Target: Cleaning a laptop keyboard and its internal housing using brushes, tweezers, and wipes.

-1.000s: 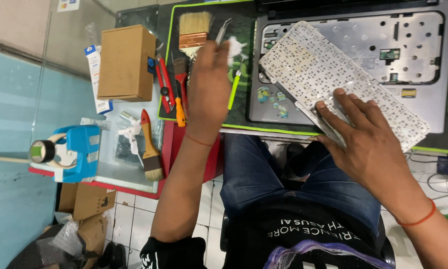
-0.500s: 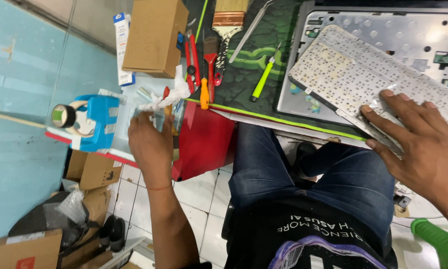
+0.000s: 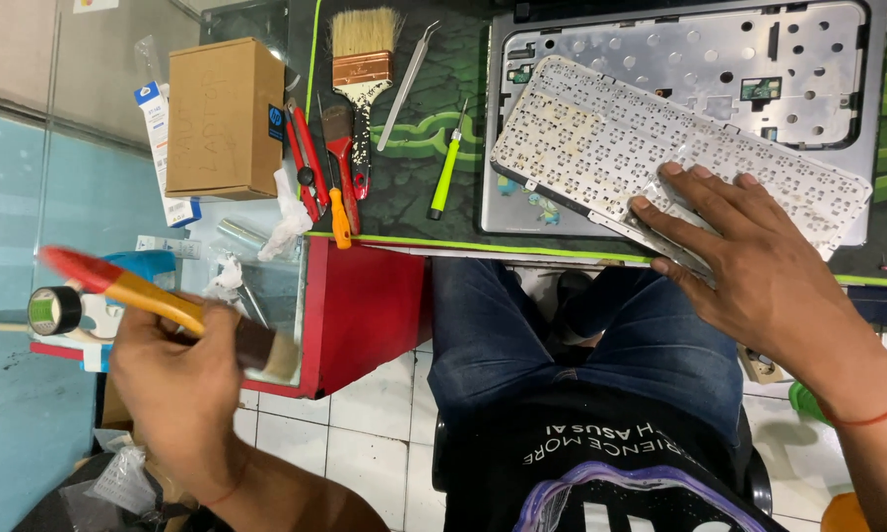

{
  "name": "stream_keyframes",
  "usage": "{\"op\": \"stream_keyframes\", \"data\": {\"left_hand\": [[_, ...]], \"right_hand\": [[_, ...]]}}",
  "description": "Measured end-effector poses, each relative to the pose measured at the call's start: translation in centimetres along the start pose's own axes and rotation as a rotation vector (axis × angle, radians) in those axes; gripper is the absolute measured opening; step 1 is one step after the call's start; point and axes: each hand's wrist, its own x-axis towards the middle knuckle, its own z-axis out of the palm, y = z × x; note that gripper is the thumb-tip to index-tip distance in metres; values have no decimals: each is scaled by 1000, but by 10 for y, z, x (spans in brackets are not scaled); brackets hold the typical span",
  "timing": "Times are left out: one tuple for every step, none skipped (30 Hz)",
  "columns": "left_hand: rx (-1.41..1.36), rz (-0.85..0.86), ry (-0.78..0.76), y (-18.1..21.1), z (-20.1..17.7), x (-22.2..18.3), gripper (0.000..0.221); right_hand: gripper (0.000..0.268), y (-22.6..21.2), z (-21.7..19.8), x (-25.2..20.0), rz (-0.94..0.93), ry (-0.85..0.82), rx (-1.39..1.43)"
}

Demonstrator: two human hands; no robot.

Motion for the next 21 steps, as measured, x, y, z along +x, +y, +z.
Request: {"op": "stream_keyframes", "data": {"left_hand": [[-208, 229, 60, 8, 4, -5, 24], [-208, 229, 58, 32, 25, -14, 24], [-388, 378, -141, 55, 47, -23, 23], [-569, 528, -343, 80, 69, -31, 23], [-571, 532, -342, 102, 94, -44, 23], [-620, 745, -474, 124, 119, -57, 22], [-662, 957, -610, 147, 144, -70, 32], [-665, 960, -613, 151, 178, -60, 32], [-689, 1081, -639, 156, 212, -51, 18], [-709, 1201, -668, 161, 246, -42, 12], [-708, 1202, -673, 162, 249, -16, 12], [-637, 1190, -452, 164, 253, 8, 17], [-562, 1170, -233, 166, 257, 33, 22], [-562, 1180, -232, 158, 252, 6, 22], [-541, 1351, -348, 149, 246, -20, 41], [-513, 1522, -457, 141, 242, -44, 64], [-509, 1534, -445, 146, 247, -28, 64], [-509, 1508, -449, 142, 249, -21, 61], [-508, 1482, -452, 136, 252, -14, 59], [-512, 1482, -460, 140, 253, -3, 59], [-403, 1463, -281, 144, 253, 9, 45]], "right_hand": [[70, 1, 0, 0, -3, 0, -1], [70, 1, 2, 0, -1, -1, -1], [67, 1, 3, 0, -7, 4, 1], [65, 3, 4, 1, -13, 14, -1], [65, 3, 4, 1, -11, 17, -4], [65, 4, 3, 1, 3, 7, 33], [64, 4, 3, 1, 17, -3, 71], [64, 5, 5, 0, 21, -3, 68], [62, 6, 7, -1, 20, 4, 88], [59, 7, 9, -3, 19, 10, 113], [59, 7, 7, -1, 24, 10, 114], [64, 6, 6, -1, 26, 3, 112], [69, 4, 3, -1, 28, -4, 110], [69, 3, 3, -3, 32, 4, 107], [61, 2, 3, -4, 46, -4, 115], [55, 4, 4, -2, 53, -6, 118], [55, 8, 4, 5, 49, 7, 112], [61, 6, 5, 4, 55, 3, 103], [69, 4, 6, 1, 61, -1, 95], [69, 2, 6, 0, 69, -5, 95], [70, 1, 5, -1, 83, -7, 106]]}}
